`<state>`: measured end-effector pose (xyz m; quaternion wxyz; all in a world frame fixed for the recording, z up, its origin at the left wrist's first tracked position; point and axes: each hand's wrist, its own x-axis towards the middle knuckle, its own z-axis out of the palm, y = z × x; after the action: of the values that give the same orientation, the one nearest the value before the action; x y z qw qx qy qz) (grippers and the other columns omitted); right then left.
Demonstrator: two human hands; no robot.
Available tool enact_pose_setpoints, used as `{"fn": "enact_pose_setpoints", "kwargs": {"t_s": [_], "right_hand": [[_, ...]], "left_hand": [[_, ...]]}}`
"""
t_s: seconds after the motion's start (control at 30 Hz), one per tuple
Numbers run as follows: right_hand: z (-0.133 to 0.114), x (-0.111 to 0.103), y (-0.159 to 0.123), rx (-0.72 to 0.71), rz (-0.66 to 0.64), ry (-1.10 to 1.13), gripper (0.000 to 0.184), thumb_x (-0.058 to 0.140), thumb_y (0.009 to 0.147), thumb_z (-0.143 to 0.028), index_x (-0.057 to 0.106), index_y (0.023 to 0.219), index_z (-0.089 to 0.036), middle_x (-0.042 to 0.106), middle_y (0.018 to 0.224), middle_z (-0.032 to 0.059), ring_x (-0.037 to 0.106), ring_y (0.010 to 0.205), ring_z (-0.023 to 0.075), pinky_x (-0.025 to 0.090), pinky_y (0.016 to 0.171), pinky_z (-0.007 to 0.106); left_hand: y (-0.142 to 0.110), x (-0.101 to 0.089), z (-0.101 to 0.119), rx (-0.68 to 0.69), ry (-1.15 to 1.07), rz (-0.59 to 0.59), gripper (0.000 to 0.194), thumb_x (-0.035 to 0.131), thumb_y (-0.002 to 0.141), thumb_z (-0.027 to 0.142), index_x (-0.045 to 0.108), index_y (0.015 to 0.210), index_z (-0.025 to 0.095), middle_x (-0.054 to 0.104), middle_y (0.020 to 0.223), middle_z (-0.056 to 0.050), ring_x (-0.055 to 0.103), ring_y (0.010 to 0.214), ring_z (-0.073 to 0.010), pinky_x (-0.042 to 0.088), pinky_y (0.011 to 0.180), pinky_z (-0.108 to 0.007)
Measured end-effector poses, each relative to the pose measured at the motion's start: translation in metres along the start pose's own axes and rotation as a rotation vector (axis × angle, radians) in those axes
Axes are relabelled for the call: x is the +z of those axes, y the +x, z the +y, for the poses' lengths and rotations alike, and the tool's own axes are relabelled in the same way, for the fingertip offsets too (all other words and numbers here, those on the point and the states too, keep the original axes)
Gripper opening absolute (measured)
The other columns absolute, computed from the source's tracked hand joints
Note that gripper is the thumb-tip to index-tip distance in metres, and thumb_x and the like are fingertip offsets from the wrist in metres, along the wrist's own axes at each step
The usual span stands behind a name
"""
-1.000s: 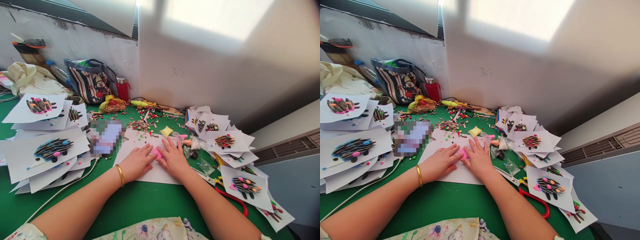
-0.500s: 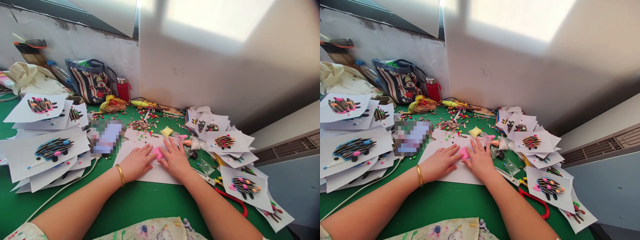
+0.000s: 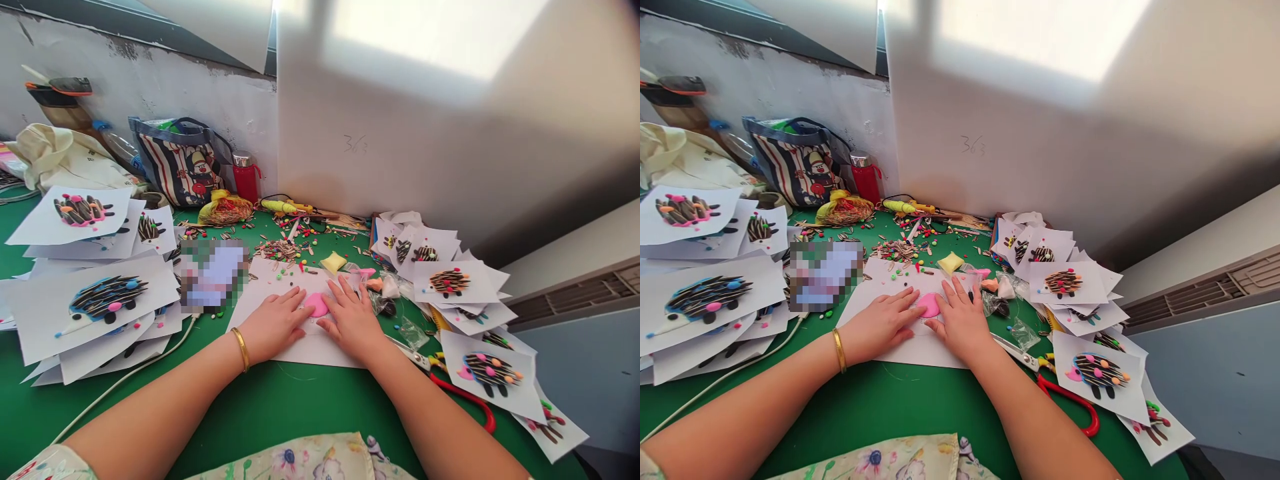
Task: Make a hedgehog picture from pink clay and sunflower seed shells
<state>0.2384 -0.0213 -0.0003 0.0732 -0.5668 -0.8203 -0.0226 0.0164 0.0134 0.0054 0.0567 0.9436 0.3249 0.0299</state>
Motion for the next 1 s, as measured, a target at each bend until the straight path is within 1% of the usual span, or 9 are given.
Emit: {"fn": "enact_pose_setpoints", "kwargs": {"t_s": [0.17, 0.23, 0.4, 0.57, 0.67, 0.77, 0.87, 1.0], "right_hand": [[0.004, -0.001, 0.001, 0.033, -0.024, 0.037, 0.053, 0.037, 0.097, -0.056, 0.055, 0.133, -0.022, 0.037, 0.154, 0.0082, 0.021, 0.146, 0.0299, 0.017, 0.114, 0.061], [0.006, -0.002, 0.0, 0.043, -0.012, 0.036, 0.055, 0.037, 0.097, -0.056, 0.053, 0.135, -0.021, 0.035, 0.154, 0.0091, 0.021, 0.146, 0.0304, 0.016, 0.114, 0.062], [0.005, -0.002, -0.002, 0.002, -0.027, 0.019, 0.055, 0.039, 0.096, -0.057, 0.054, 0.135, -0.021, 0.035, 0.154, 0.0088, 0.02, 0.146, 0.0311, 0.012, 0.115, 0.063], [0.007, -0.005, -0.003, 0.021, -0.035, 0.037, 0.052, 0.039, 0.096, -0.055, 0.057, 0.132, -0.022, 0.039, 0.152, 0.0085, 0.022, 0.146, 0.0313, 0.014, 0.114, 0.063], [0.009, -0.01, -0.005, 0.002, -0.03, 0.036, 0.052, 0.041, 0.096, -0.054, 0.055, 0.134, -0.023, 0.035, 0.154, 0.0081, 0.02, 0.146, 0.0319, 0.014, 0.115, 0.063], [0.006, -0.016, -0.008, -0.034, -0.076, 0.023, 0.053, 0.043, 0.095, -0.055, 0.054, 0.136, -0.023, 0.034, 0.155, 0.0088, 0.02, 0.146, 0.0322, 0.015, 0.114, 0.063], [0.003, -0.021, -0.008, -0.032, -0.124, 0.007, 0.048, 0.045, 0.096, -0.052, 0.057, 0.133, -0.023, 0.038, 0.152, 0.0098, 0.023, 0.146, 0.0314, 0.015, 0.114, 0.063], [0.005, -0.022, -0.008, -0.022, -0.116, 0.009, 0.044, 0.046, 0.096, -0.05, 0.061, 0.128, -0.024, 0.038, 0.153, 0.0084, 0.023, 0.146, 0.0316, 0.015, 0.114, 0.062]], "left_hand": [[0.0, 0.003, -0.001, 0.005, -0.037, 0.029, 0.049, 0.058, 0.089, 0.029, 0.046, 0.136, 0.026, 0.038, 0.151, -0.014, 0.035, 0.14, -0.0333, 0.042, 0.101, -0.051], [0.0, 0.004, -0.002, 0.006, -0.049, 0.034, 0.048, 0.059, 0.089, 0.03, 0.047, 0.136, 0.027, 0.039, 0.151, -0.014, 0.035, 0.14, -0.0332, 0.042, 0.102, -0.051], [0.0, 0.002, -0.001, 0.002, -0.025, 0.012, 0.048, 0.058, 0.089, 0.03, 0.046, 0.136, 0.026, 0.039, 0.151, -0.014, 0.035, 0.14, -0.0331, 0.042, 0.101, -0.051], [0.001, -0.001, 0.0, 0.001, -0.018, 0.0, 0.048, 0.058, 0.09, 0.03, 0.046, 0.136, 0.026, 0.039, 0.151, -0.014, 0.035, 0.14, -0.0327, 0.043, 0.102, -0.051], [0.0, 0.0, 0.0, 0.002, -0.016, -0.003, 0.049, 0.058, 0.09, 0.031, 0.045, 0.137, 0.026, 0.038, 0.152, -0.015, 0.035, 0.14, -0.0329, 0.043, 0.101, -0.051], [0.0, 0.0, -0.001, 0.003, -0.013, -0.008, 0.049, 0.058, 0.09, 0.031, 0.045, 0.137, 0.026, 0.038, 0.152, -0.015, 0.034, 0.141, -0.0329, 0.042, 0.102, -0.051], [0.001, 0.0, 0.0, 0.006, -0.014, -0.008, 0.05, 0.058, 0.09, 0.03, 0.046, 0.137, 0.026, 0.038, 0.152, -0.015, 0.034, 0.141, -0.0327, 0.042, 0.103, -0.051], [0.001, -0.001, 0.0, 0.003, -0.015, -0.012, 0.05, 0.058, 0.09, 0.03, 0.046, 0.138, 0.026, 0.037, 0.152, -0.014, 0.034, 0.141, -0.0327, 0.042, 0.102, -0.051]]}}
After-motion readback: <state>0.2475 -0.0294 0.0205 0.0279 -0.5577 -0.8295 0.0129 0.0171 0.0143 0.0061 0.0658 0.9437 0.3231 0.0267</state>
